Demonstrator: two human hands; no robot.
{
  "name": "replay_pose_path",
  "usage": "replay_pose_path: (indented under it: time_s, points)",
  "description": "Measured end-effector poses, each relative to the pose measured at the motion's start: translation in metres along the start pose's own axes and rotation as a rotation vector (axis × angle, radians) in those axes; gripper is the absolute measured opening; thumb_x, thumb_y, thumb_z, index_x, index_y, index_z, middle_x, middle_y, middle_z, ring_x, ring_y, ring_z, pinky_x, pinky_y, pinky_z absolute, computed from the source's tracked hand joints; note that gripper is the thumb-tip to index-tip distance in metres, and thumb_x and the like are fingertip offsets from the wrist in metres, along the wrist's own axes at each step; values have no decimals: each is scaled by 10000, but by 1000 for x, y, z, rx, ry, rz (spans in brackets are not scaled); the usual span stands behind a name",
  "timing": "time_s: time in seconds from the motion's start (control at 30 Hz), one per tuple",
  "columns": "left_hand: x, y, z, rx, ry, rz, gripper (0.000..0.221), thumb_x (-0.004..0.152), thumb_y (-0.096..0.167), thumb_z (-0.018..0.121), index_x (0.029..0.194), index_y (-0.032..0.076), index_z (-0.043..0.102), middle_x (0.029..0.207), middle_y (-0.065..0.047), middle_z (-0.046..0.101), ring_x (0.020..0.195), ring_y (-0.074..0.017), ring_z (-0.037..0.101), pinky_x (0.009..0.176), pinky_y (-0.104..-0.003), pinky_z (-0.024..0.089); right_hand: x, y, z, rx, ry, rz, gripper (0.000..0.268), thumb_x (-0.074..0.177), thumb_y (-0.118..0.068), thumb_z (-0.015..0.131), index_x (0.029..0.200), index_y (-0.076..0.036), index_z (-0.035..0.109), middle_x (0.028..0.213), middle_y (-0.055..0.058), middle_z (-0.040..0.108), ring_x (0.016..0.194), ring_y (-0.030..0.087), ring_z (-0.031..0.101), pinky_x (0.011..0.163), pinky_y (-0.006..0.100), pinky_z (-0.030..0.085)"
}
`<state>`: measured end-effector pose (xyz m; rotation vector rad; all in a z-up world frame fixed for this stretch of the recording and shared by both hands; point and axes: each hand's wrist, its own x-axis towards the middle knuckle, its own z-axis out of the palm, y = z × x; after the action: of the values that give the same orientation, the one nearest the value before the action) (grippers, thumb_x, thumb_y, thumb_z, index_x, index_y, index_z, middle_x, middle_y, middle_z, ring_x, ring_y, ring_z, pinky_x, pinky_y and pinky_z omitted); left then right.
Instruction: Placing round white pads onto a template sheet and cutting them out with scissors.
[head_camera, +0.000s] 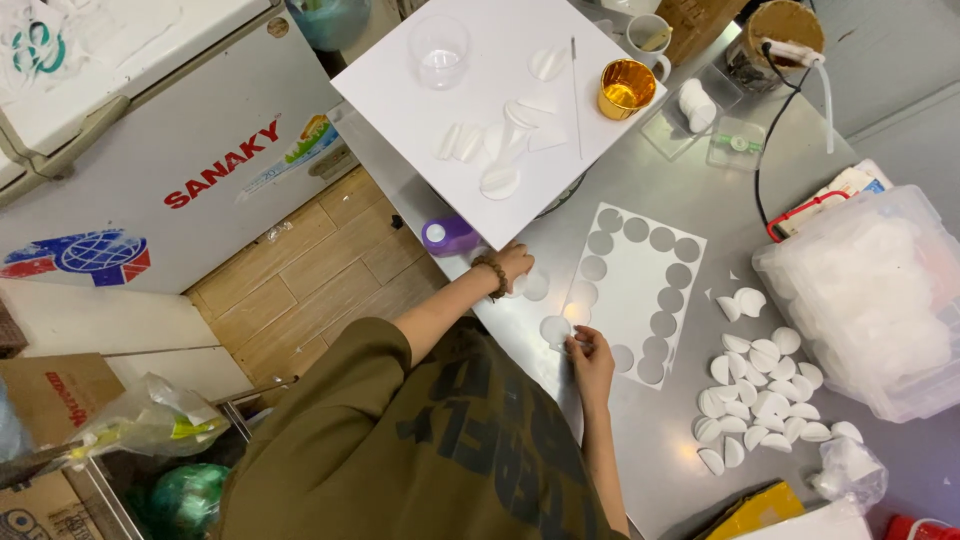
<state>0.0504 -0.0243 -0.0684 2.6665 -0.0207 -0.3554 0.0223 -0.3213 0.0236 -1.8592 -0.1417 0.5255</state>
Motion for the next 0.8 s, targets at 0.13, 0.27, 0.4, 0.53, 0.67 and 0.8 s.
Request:
replay_pose_path:
  time_s: [0.13, 0.27, 0.4, 0.53, 0.67, 0.8]
  points:
    - [-12, 10, -17, 29, 11, 36, 549, 555, 95, 950, 967, 112, 587, 1148, -79, 571, 1156, -304, 534, 951, -383, 496, 0, 0, 0, 1, 8, 5, 316, 920, -99, 723, 1214, 5, 674, 1020, 69, 689, 823, 128, 667, 728, 265, 563]
    - [-35, 15, -26, -41, 51, 1, 412, 715, 90, 840, 1034, 126, 581, 1092, -49, 641, 1042, -264, 632, 847, -403, 527, 1, -3, 0, -10, 2, -2, 309, 927, -114, 712, 1210, 3, 669, 1028, 65, 718, 842, 135, 701, 734, 265, 563]
    - [-50, 31, -44, -329, 68, -156, 334, 795, 145, 809, 1042, 108, 588, 936, -37, 703, 845, -222, 712, 787, -392, 539, 4, -3, 2, -9, -11, -2, 314, 907, -126, 729, 1185, 12, 678, 1015, 62, 737, 827, 137, 712, 720, 264, 570]
    - [-46, 52, -42, -766, 78, -263, 535, 694, 169, 955, 1080, 46, 605, 887, -55, 649, 805, -185, 637, 689, -350, 531, -7, -39, 2, 153, -54, 66, 318, 918, -139, 733, 1186, 23, 681, 1004, 87, 719, 829, 145, 704, 680, 280, 547]
    - [-53, 108, -63, -1266, -80, -264, 573, 779, 205, 879, 1223, 16, 569, 926, -42, 677, 804, -108, 647, 668, -268, 546, -8, -61, -2, 457, -48, -30, 288, 958, -149, 673, 1193, 16, 654, 979, 93, 706, 755, 154, 690, 635, 291, 583]
    - [-73, 160, -101, -1179, -17, -43, 609, 812, 219, 864, 1299, 12, 561, 1046, -103, 659, 797, -120, 604, 678, -265, 521, -13, -77, -14, 504, 86, -109, 214, 988, -117, 676, 1112, 57, 668, 819, 120, 716, 656, 176, 689, 636, 300, 596]
